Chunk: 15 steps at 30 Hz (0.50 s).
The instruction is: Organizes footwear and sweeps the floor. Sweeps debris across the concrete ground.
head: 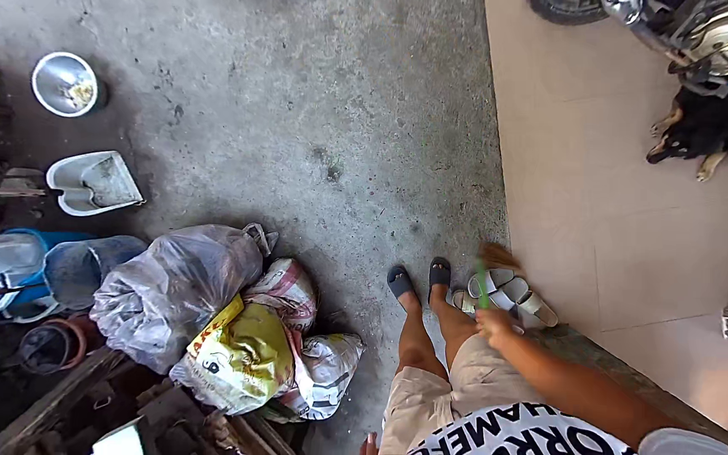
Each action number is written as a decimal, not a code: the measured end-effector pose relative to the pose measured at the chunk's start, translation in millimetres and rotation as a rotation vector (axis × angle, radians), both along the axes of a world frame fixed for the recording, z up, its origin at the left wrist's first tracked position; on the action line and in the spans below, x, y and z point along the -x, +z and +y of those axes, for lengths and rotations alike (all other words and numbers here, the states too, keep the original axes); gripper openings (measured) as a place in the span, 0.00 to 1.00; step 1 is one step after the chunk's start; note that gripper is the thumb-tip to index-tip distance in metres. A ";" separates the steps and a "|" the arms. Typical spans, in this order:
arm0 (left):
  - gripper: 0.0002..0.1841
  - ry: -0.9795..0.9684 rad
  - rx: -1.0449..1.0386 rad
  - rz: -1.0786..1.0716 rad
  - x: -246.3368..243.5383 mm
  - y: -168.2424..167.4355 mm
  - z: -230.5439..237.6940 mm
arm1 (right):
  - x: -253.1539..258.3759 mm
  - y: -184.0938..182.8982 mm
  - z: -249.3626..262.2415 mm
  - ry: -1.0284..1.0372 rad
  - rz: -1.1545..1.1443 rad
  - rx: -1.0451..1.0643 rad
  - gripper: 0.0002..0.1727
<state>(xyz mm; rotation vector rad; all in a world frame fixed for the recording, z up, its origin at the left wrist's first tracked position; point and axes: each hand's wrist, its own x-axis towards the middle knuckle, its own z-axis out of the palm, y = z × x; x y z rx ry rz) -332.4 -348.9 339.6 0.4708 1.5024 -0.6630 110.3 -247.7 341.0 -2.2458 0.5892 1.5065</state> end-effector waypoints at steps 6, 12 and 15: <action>0.32 0.293 -0.151 0.065 -31.2 60.8 46.2 | 65.6 -8.3 149.6 0.640 0.330 -0.480 0.39; 0.33 0.451 -0.178 0.165 -1.1 81.2 33.1 | -40.9 -17.7 95.5 0.785 -0.312 -0.523 0.39; 0.34 0.478 -0.173 0.191 -3.4 81.3 13.5 | -83.5 1.2 53.2 0.551 -0.420 -0.227 0.39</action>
